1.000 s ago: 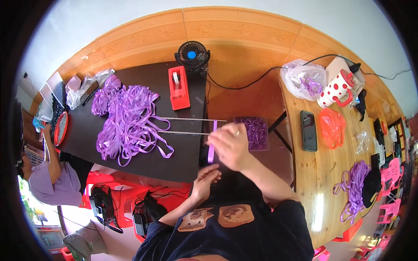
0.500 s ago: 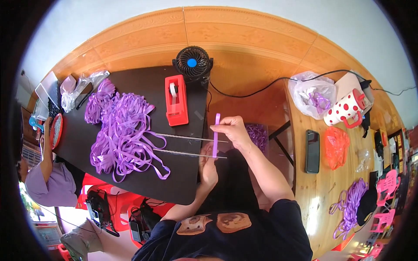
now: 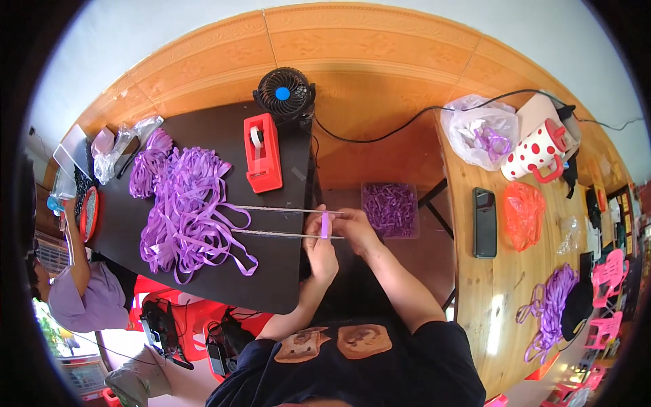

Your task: The recorder is making decorative flowers or bows by wrapping long purple ribbons around a metal frame and securing segments with adhesive tape.

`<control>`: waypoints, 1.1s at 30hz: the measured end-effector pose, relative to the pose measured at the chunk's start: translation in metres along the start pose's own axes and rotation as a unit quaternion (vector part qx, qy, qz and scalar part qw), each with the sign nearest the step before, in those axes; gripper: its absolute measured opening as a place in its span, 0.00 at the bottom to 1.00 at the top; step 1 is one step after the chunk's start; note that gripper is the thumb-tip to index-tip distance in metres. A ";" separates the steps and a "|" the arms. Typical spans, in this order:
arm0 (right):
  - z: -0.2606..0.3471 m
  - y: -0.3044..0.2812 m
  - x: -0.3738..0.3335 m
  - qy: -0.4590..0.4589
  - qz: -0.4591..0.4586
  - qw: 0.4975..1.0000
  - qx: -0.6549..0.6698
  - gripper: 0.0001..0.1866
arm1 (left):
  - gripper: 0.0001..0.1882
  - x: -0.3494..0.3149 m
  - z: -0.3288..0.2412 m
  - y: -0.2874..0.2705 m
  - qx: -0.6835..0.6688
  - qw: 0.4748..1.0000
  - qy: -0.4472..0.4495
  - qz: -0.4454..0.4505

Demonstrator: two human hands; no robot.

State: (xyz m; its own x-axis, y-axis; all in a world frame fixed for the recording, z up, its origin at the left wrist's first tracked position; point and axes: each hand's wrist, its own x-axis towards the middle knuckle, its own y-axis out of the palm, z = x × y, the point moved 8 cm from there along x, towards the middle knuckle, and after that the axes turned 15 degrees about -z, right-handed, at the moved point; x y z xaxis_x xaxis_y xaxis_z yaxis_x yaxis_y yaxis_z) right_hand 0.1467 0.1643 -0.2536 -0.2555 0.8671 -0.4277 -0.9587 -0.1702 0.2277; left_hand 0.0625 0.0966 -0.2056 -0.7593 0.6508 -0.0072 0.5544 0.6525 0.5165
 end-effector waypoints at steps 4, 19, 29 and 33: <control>0.021 -0.007 -0.047 -0.146 0.022 0.983 0.105 0.14 | 0.07 -0.012 -0.006 -0.010 0.022 1.000 -0.022 -0.006; 0.006 0.021 -0.092 -0.150 -0.035 0.981 0.121 0.06 | 0.12 -0.030 -0.019 -0.017 0.060 0.981 -0.181 -0.046; 0.015 0.025 -0.099 -0.125 -0.037 0.981 0.147 0.07 | 0.24 -0.031 -0.028 -0.018 0.003 0.940 -0.340 -0.025; 0.020 0.029 -0.101 -0.119 -0.040 0.980 0.154 0.08 | 0.31 -0.031 -0.032 -0.017 0.032 0.933 -0.358 0.003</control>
State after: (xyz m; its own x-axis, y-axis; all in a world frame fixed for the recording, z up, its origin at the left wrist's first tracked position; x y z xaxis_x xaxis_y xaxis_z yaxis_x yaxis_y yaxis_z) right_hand 0.1472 0.0815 -0.1863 -0.1103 0.9629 -0.2464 -0.8818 0.0196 0.4713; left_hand 0.0654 0.0532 -0.1866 -0.3457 0.7319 -0.5872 0.5950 0.6548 0.4660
